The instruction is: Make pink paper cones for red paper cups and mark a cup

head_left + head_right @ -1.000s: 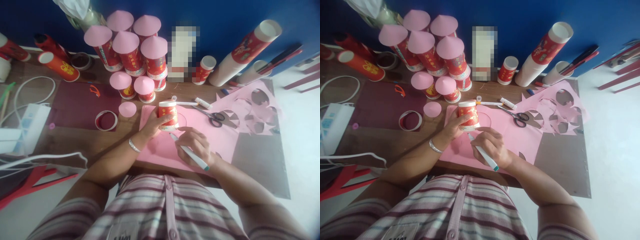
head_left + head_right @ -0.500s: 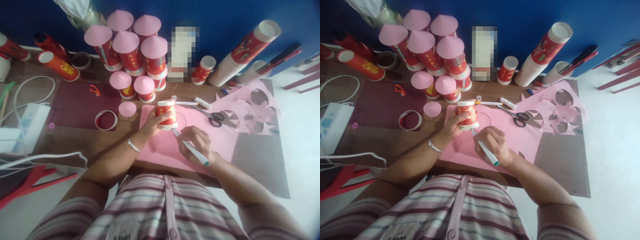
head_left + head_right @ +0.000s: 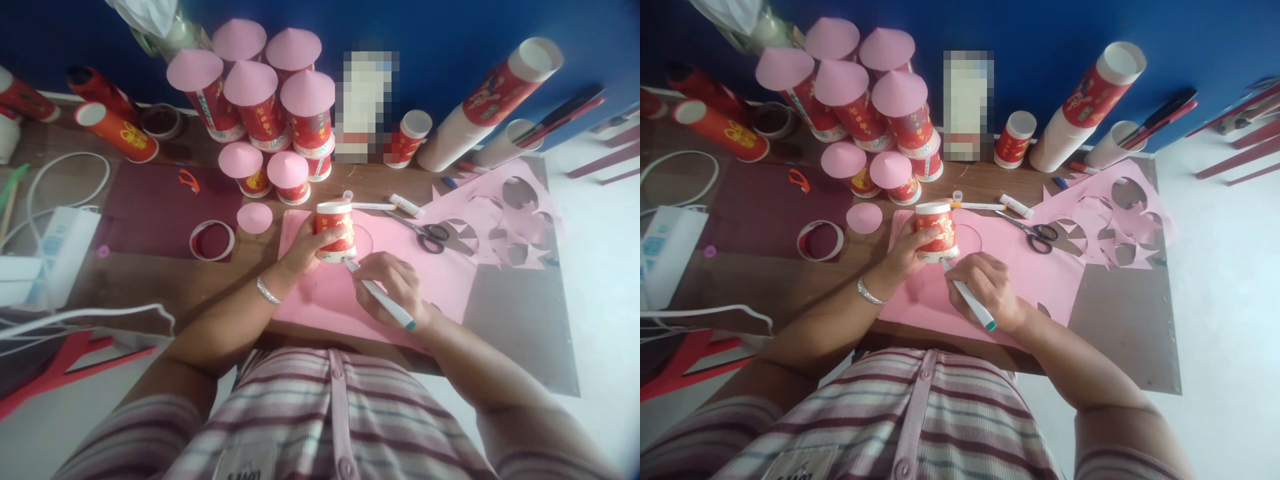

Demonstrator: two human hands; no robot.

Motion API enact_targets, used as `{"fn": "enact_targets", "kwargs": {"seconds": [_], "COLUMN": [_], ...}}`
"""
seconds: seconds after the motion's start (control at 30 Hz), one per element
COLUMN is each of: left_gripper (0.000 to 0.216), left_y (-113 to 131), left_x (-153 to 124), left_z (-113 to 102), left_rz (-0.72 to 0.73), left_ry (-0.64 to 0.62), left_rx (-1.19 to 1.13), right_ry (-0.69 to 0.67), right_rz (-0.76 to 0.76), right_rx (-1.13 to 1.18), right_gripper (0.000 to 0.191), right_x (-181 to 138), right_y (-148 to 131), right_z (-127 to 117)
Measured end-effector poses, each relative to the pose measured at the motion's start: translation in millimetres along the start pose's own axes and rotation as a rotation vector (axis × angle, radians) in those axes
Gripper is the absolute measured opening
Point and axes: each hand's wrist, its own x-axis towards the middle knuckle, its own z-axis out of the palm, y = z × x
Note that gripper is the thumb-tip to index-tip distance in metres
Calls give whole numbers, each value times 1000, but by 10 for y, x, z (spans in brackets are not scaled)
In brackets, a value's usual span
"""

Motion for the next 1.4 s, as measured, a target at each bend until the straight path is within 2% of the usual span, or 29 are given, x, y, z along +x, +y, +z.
{"fn": "enact_targets", "kwargs": {"seconds": [0.33,0.47,0.67,1.4], "left_gripper": [58,50,39,38], "left_y": [-37,-29,-21,-12], "left_x": [23,31,20,16], "left_z": [-32,-20,-6,-10], "left_rz": [-12,33,58,26], "left_ry": [2,11,33,17], "left_rx": [-2,-17,-18,-16], "right_ry": [-3,42,30,3], "right_rz": [-26,-31,-25,16], "right_rx": [35,15,-6,-43], "right_gripper": [29,27,28,26], "right_x": [2,-4,-1,-3], "right_y": [-9,8,22,20], "right_z": [2,-4,-12,-16]}}
